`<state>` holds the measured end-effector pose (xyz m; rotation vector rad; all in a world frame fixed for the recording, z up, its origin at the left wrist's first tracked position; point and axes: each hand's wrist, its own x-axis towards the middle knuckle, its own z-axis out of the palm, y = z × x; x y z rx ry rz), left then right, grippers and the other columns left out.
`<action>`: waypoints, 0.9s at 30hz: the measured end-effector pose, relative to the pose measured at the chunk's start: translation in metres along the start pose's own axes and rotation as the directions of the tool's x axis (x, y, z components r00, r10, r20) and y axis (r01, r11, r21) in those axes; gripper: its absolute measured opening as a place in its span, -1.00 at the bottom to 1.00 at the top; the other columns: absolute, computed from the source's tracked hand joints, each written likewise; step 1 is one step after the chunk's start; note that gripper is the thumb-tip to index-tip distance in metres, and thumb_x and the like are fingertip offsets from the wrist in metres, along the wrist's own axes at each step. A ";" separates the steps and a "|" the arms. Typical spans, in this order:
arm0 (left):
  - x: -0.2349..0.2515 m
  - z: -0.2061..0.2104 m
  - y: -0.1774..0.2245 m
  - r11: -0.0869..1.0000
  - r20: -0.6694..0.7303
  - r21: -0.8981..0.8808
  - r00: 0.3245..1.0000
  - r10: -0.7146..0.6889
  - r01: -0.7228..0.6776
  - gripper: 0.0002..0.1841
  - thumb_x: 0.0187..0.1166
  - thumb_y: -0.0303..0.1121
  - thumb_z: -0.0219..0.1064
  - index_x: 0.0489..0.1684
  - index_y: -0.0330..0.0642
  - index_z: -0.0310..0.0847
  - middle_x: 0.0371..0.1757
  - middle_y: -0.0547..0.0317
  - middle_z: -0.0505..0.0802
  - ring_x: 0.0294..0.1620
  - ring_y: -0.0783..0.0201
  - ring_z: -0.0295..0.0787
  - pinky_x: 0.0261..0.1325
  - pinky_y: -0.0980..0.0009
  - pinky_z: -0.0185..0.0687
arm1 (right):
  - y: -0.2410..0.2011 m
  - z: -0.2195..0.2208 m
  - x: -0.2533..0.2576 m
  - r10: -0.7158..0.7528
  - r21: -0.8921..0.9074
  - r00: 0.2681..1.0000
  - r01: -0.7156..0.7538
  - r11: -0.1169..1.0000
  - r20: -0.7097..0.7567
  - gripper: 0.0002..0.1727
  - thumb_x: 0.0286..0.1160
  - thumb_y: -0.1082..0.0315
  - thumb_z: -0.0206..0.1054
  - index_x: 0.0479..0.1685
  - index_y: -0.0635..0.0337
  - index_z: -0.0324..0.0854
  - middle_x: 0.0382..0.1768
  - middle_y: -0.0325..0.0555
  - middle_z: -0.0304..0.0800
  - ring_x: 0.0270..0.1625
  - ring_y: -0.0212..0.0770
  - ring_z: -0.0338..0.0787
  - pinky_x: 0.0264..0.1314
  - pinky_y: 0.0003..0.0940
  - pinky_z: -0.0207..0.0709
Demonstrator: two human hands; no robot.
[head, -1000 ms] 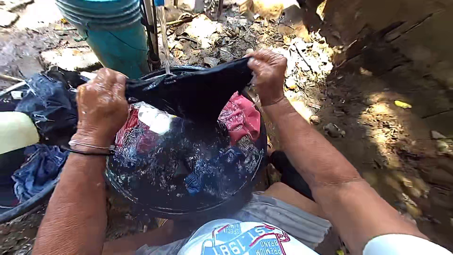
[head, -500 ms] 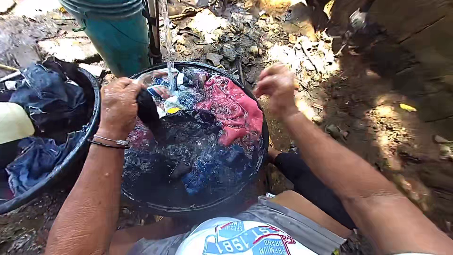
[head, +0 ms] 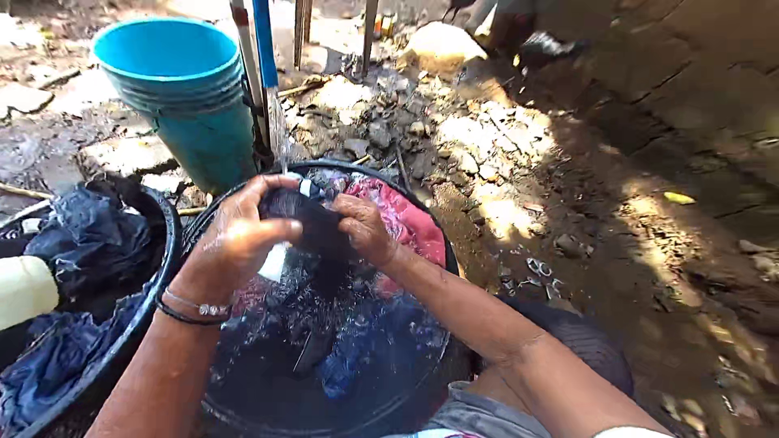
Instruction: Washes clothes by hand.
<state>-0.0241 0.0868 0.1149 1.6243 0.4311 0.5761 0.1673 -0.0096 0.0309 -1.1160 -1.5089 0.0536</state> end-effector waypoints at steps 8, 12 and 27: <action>0.006 -0.018 -0.022 0.864 0.035 0.489 0.993 0.114 -0.116 -0.83 0.56 -0.44 0.36 -0.02 -0.24 0.81 0.15 0.09 0.87 0.16 0.35 0.79 0.31 0.22 0.69 | -0.021 -0.065 0.033 0.162 0.116 0.972 -0.143 0.983 -0.170 -0.71 0.24 0.58 0.05 -0.53 0.14 0.71 -0.41 -0.43 0.79 -0.24 -0.61 0.72 -0.09 -0.56 0.61; 0.010 -0.018 -0.013 0.878 -0.107 0.459 0.973 0.203 -0.133 -0.90 0.60 -0.41 0.35 -0.18 -0.19 0.78 -0.29 0.39 0.83 -0.27 0.70 0.69 -0.07 0.60 0.63 | -0.036 -0.065 0.030 0.397 0.293 0.906 -0.343 0.892 -0.149 -0.63 0.28 0.54 0.01 -0.67 -0.10 0.60 -0.52 -0.58 0.68 -0.37 -0.66 0.64 -0.24 -0.61 0.54; 0.012 0.061 -0.008 0.986 -0.159 -0.150 0.986 0.053 -0.078 -0.74 0.71 -0.44 0.12 -0.36 0.02 0.68 -0.41 0.47 0.85 -0.33 0.52 0.82 -0.14 0.45 0.81 | -0.047 -0.089 -0.010 0.283 0.280 0.959 -0.268 0.922 -0.012 -0.66 0.37 0.58 0.03 -0.39 0.10 0.76 -0.28 -0.51 0.81 -0.13 -0.67 0.72 0.01 -0.60 0.61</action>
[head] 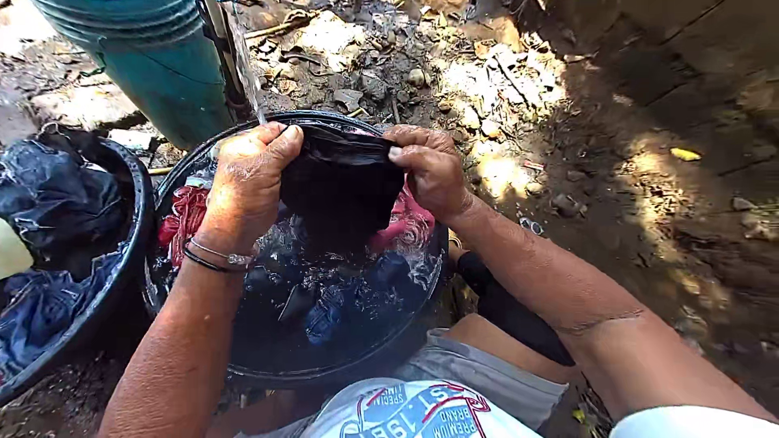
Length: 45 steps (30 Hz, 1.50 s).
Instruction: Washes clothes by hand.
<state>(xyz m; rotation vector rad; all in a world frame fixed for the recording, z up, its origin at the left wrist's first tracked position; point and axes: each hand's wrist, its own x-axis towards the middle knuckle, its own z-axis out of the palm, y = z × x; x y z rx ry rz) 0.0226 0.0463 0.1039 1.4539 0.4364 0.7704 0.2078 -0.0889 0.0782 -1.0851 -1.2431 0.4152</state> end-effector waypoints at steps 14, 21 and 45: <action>-0.036 0.033 -0.026 0.991 0.220 -0.129 0.975 -0.010 0.040 -0.69 0.68 -0.50 0.08 -0.39 -0.10 0.76 -0.38 0.40 0.87 -0.28 0.50 0.82 -0.08 0.45 0.81 | 0.009 0.017 -0.035 0.122 -0.104 0.945 -0.094 0.990 0.303 -0.73 0.35 0.52 0.25 -0.01 0.43 0.69 -0.08 -0.15 0.83 0.03 -0.57 0.75 0.18 -0.57 0.63; -0.051 0.014 -0.038 0.878 0.302 -0.467 0.952 0.051 0.102 -0.72 0.59 -0.58 0.11 -0.03 -0.25 0.79 -0.17 0.19 0.93 -0.14 0.39 0.89 0.00 0.42 0.85 | -0.025 0.010 -0.036 0.145 0.122 0.963 -0.176 0.977 0.228 -0.64 0.39 0.53 0.10 -0.21 0.04 0.86 -0.22 -0.56 0.88 -0.12 -0.69 0.77 -0.02 -0.63 0.66; -0.059 -0.017 -0.062 0.994 0.211 -0.045 0.971 0.109 -0.102 -0.77 0.48 -0.59 0.34 0.04 -0.23 0.73 -0.22 0.37 0.85 -0.43 0.57 0.70 -0.38 0.66 0.68 | -0.021 -0.001 -0.009 -0.016 -0.174 0.999 0.007 0.985 -0.048 -0.58 0.53 0.53 0.01 -0.34 0.00 0.83 -0.25 -0.52 0.89 -0.11 -0.61 0.80 0.05 -0.53 0.69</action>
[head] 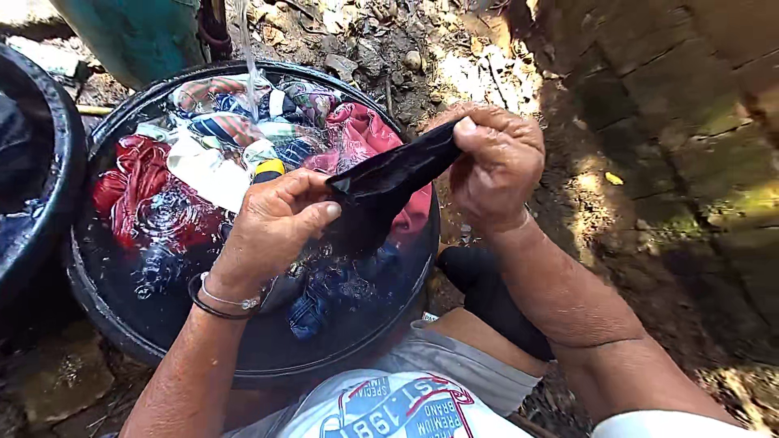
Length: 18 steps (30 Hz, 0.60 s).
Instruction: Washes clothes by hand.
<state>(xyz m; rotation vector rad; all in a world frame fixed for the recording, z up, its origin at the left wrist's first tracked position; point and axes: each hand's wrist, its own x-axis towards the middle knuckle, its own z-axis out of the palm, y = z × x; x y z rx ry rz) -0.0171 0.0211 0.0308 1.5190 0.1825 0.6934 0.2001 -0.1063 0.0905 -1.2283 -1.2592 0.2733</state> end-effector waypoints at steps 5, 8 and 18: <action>-0.001 0.000 -0.001 0.995 -0.087 0.020 0.991 0.099 -0.097 -0.80 0.50 -0.62 0.29 -0.11 -0.14 0.76 -0.19 0.47 0.83 -0.33 0.60 0.74 -0.24 0.65 0.75 | -0.005 0.002 -0.004 0.076 0.087 0.997 -0.073 0.993 -0.028 -0.58 0.49 0.55 0.00 -0.39 0.00 0.82 -0.32 -0.49 0.87 -0.17 -0.60 0.79 -0.01 -0.55 0.68; 0.000 0.002 0.000 0.991 -0.160 0.074 0.980 0.121 -0.111 -0.79 0.52 -0.63 0.28 -0.05 -0.21 0.75 -0.13 0.42 0.83 -0.31 0.60 0.75 -0.21 0.65 0.75 | -0.007 0.004 -0.005 0.071 0.109 0.997 -0.069 0.992 -0.008 -0.58 0.48 0.57 0.01 -0.37 0.02 0.82 -0.29 -0.48 0.87 -0.14 -0.59 0.78 0.01 -0.54 0.67; -0.001 0.044 -0.009 0.868 0.077 -0.265 0.907 -0.415 0.420 -0.53 0.86 -0.12 -0.16 -0.18 -0.16 0.69 -0.42 0.32 0.83 -0.48 0.45 0.78 -0.32 0.46 0.80 | 0.012 0.036 -0.041 0.104 -0.166 0.960 -0.062 0.984 0.259 -0.76 0.51 0.54 0.04 -0.23 0.43 0.64 -0.18 -0.09 0.69 -0.03 -0.45 0.69 0.10 -0.56 0.58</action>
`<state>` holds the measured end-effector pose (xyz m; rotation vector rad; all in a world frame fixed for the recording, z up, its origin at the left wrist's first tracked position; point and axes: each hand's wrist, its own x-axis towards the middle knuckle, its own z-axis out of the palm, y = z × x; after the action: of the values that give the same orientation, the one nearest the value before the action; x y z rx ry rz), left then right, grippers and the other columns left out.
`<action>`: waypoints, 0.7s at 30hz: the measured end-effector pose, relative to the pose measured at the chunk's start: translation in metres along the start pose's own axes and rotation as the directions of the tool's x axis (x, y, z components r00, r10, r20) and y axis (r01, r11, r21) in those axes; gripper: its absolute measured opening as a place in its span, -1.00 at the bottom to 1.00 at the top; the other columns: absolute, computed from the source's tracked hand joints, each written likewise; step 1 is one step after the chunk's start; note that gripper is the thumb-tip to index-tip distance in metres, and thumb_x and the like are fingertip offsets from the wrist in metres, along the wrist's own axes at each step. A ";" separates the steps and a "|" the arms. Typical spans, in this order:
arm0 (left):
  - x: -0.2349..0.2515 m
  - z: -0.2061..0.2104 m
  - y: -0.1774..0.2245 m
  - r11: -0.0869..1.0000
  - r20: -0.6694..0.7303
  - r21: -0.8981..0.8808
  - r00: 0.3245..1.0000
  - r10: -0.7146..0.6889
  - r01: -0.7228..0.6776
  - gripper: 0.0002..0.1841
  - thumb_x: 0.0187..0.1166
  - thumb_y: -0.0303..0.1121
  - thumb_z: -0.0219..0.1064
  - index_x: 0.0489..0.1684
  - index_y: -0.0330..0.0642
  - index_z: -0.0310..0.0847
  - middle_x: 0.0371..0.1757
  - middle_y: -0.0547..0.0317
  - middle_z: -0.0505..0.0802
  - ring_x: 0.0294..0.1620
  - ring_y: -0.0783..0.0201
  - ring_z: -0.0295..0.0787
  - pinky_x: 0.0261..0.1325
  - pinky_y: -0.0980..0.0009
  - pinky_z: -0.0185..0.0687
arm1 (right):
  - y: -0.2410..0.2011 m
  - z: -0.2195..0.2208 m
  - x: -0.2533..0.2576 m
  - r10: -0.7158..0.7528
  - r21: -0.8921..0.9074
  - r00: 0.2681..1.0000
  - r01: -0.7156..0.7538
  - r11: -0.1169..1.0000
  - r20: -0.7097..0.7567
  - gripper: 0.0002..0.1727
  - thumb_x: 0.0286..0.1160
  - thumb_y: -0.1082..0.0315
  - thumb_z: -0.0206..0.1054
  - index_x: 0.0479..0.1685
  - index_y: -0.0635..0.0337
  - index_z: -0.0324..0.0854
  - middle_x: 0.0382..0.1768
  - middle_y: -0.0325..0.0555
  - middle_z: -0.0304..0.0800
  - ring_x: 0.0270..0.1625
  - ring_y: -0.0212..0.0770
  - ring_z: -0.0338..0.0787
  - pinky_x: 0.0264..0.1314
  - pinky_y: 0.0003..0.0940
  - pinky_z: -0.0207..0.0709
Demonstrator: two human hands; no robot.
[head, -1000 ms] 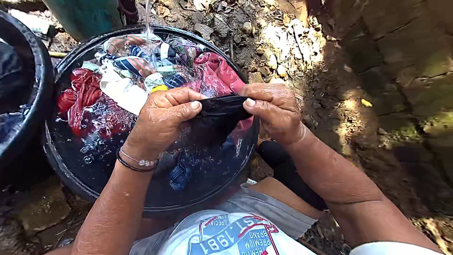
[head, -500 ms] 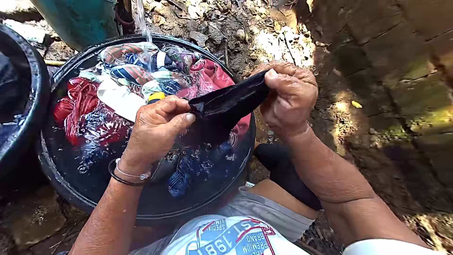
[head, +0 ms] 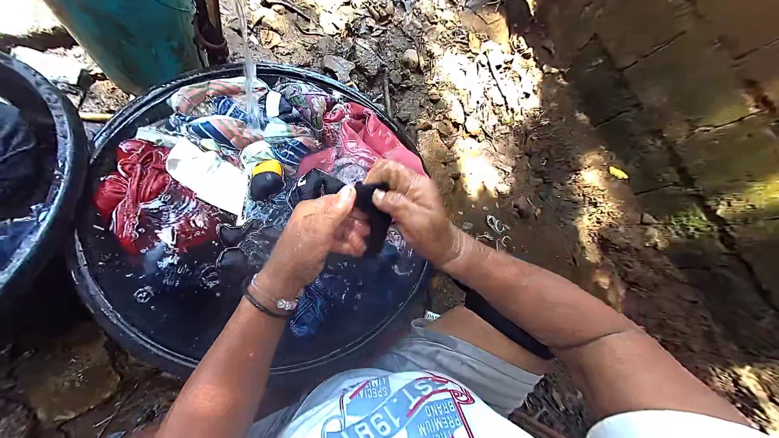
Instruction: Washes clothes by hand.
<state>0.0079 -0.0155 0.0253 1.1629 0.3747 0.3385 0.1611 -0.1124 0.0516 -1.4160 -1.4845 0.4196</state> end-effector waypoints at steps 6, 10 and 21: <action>0.001 -0.001 -0.002 0.985 -0.198 -0.048 0.968 0.151 -0.163 -0.78 0.74 -0.48 0.11 -0.26 -0.14 0.69 -0.36 0.31 0.87 -0.43 0.45 0.83 -0.25 0.47 0.84 | 0.004 0.003 -0.008 -0.243 -0.174 0.962 0.262 0.949 0.121 -0.76 0.39 0.51 0.17 -0.11 0.46 0.69 -0.05 0.19 0.73 0.19 -0.03 0.70 0.34 -0.28 0.56; -0.005 -0.008 -0.011 0.956 -0.184 0.055 0.938 0.293 -0.288 -0.80 0.67 -0.48 0.14 -0.04 -0.16 0.73 -0.18 0.31 0.89 -0.17 0.41 0.86 -0.01 0.35 0.85 | 0.011 0.007 -0.012 0.004 0.090 1.000 -0.005 0.996 0.019 -0.74 0.51 0.43 -0.03 -0.36 0.32 0.56 -0.20 -0.05 0.66 -0.09 -0.35 0.67 -0.02 -0.50 0.56; 0.006 0.001 0.009 0.279 0.110 0.916 0.850 0.516 -0.288 -0.57 0.64 -0.26 0.06 -0.66 -0.30 0.61 -0.61 0.01 0.70 -0.51 0.09 0.74 -0.40 0.10 0.64 | -0.001 0.008 0.011 0.387 0.049 0.916 -0.393 0.918 0.106 -0.58 0.76 0.38 -0.07 -0.33 0.54 0.58 -0.44 0.03 0.58 -0.36 -0.27 0.56 -0.21 -0.30 0.43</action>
<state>0.0131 -0.0103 0.0331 2.3999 0.4582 0.7788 0.1564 -0.0993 0.0532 -1.6587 -1.2419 0.7888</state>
